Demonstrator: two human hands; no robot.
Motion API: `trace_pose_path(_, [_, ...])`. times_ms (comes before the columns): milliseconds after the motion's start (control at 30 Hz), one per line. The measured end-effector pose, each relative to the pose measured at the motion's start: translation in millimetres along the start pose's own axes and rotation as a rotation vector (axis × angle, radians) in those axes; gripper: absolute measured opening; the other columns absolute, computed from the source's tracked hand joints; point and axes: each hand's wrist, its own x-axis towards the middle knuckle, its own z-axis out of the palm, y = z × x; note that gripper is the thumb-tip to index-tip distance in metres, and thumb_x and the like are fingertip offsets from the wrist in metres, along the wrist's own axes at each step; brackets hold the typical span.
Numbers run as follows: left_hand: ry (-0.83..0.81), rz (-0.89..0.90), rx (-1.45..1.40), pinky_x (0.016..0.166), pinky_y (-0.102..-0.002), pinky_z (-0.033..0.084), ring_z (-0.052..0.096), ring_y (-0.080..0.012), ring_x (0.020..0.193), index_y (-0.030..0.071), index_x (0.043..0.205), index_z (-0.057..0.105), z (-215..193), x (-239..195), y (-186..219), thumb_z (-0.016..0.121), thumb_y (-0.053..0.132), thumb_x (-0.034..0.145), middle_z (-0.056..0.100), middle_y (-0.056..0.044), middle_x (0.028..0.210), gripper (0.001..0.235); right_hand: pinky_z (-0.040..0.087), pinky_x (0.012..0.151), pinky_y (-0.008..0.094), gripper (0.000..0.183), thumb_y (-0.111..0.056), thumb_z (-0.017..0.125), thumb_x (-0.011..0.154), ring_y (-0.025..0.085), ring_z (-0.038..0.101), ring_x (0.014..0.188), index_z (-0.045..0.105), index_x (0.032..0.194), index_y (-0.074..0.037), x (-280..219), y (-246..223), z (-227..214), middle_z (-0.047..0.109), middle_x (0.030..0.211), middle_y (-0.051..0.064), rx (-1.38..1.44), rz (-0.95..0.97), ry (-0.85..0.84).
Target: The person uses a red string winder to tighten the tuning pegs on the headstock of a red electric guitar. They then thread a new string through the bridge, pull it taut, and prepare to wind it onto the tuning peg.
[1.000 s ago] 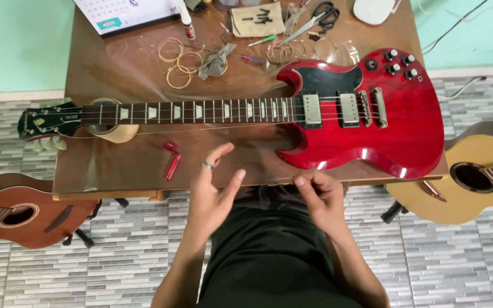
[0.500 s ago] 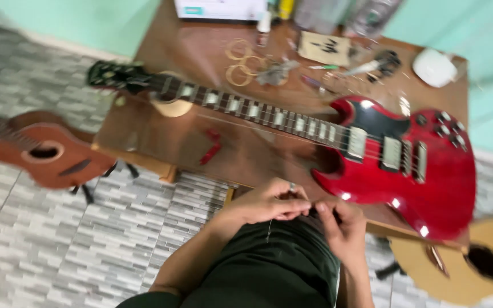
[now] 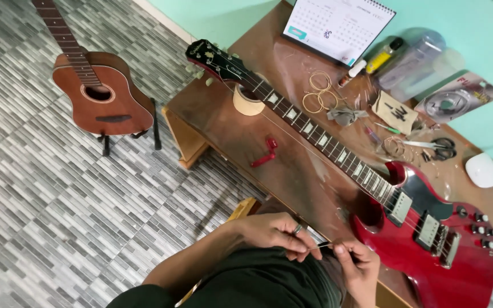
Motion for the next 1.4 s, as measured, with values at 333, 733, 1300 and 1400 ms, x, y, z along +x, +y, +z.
trace_pose_path(333, [0.474, 0.161, 0.060, 0.091, -0.029, 0.059, 0.072, -0.0183, 0.099, 0.004, 0.110, 0.069, -5.6, -15.2, -16.7, 0.056, 0.010, 0.108, 0.074, -0.010, 0.104, 0.015, 0.046, 0.065, 0.023, 0.014, -0.010, 0.067, 0.097, 0.008, 0.058, 0.068, 0.073, 0.086, -0.004, 44.5, -57.4, 47.3, 0.070, 0.076, 0.001, -0.129, -0.090, -0.072])
trace_pose_path(733, [0.506, 0.258, -0.243, 0.064, -0.027, 0.063, 0.073, -0.0180, 0.070, -0.006, 0.100, 0.077, -30.4, -9.6, -22.4, 0.079, 0.003, 0.090, 0.072, -0.014, 0.082, 0.013, 0.042, 0.053, 0.027, 0.018, -0.002, 0.070, 0.095, 0.008, 0.038, 0.057, 0.071, 0.078, -0.001, 79.1, -116.4, 68.3, 0.043, 0.053, 0.001, -0.066, -0.265, 0.033])
trace_pose_path(1300, [0.477, -0.053, -0.175, 0.073, -0.028, 0.064, 0.078, -0.0259, 0.091, -0.005, 0.119, 0.062, 4.4, 51.6, 15.7, 0.071, 0.010, 0.093, 0.075, -0.023, 0.106, 0.031, 0.044, 0.052, 0.029, 0.012, -0.002, 0.072, 0.094, 0.008, 0.041, 0.057, 0.075, 0.082, -0.002, 35.4, -90.3, 16.0, 0.054, 0.051, 0.005, -0.033, -0.123, 0.343])
trace_pose_path(1400, [0.590, -0.093, 0.099, 0.078, -0.032, 0.065, 0.078, -0.0283, 0.094, -0.003, 0.106, 0.066, 4.9, 70.4, 17.5, 0.072, 0.011, 0.093, 0.076, -0.021, 0.099, 0.020, 0.044, 0.051, 0.026, 0.011, -0.003, 0.074, 0.092, 0.007, 0.044, 0.054, 0.077, 0.082, -0.004, 26.9, -79.1, 4.9, 0.054, 0.050, 0.005, -0.026, -0.111, 0.345])
